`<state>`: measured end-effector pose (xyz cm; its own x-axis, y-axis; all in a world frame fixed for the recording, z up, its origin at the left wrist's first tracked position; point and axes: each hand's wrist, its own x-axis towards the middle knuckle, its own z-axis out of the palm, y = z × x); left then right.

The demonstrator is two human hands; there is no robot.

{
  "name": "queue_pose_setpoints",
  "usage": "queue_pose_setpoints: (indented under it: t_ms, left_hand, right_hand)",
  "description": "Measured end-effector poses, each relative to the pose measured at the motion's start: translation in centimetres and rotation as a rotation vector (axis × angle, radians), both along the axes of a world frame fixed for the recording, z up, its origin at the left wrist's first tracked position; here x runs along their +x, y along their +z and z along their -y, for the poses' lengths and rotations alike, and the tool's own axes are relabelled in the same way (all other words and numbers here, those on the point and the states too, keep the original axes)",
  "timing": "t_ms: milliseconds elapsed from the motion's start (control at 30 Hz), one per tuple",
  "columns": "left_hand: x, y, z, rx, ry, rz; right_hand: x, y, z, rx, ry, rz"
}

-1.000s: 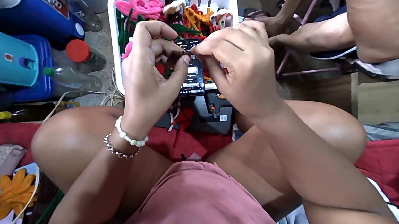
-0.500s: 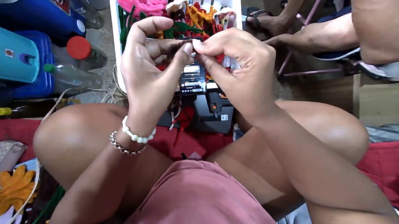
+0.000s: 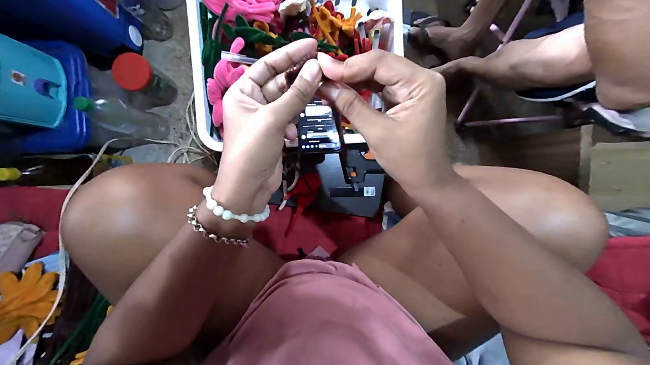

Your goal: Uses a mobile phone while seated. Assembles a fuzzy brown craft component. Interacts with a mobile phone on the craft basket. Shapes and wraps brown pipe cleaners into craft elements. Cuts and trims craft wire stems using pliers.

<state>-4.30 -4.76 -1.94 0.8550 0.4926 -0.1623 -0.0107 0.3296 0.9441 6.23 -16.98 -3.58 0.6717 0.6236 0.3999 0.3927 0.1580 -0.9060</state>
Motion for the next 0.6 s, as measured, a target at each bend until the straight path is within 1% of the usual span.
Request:
queue_pose_setpoints:
  t_ms: [67, 133, 200, 267, 333, 400, 500, 600]
  left_hand:
    - [0.5, -0.2, -0.1, -0.05, -0.016, 0.021]
    - [0.6, -0.3, -0.2, -0.018, -0.043, 0.032]
    - [-0.1, 0.1, -0.3, 0.105, -0.092, 0.031]
    - [-0.6, 0.2, -0.5, 0.277, -0.125, 0.039]
    - [-0.6, 0.1, -0.7, 0.428, -0.114, 0.051]
    - [-0.6, 0.0, -0.9, 0.502, -0.099, 0.064]
    - [-0.5, 0.2, -0.9, 0.448, -0.098, 0.087]
    - [-0.5, 0.1, -0.7, 0.285, -0.099, 0.117]
  right_hand:
    - [0.3, 0.4, 0.2, -0.042, -0.021, 0.037]
    - [0.8, 0.6, 0.6, -0.08, -0.045, 0.09]
    - [1.2, 0.8, 0.9, -0.105, -0.064, 0.136]
    - [1.6, 1.0, 1.1, -0.11, -0.076, 0.158]
    - [1.7, 1.2, 1.2, -0.111, -0.077, 0.161]
    - [1.7, 1.4, 1.3, -0.107, -0.072, 0.167]
    - [1.5, 1.5, 1.3, -0.105, -0.066, 0.201]
    - [1.4, 1.5, 1.4, -0.112, -0.06, 0.232]
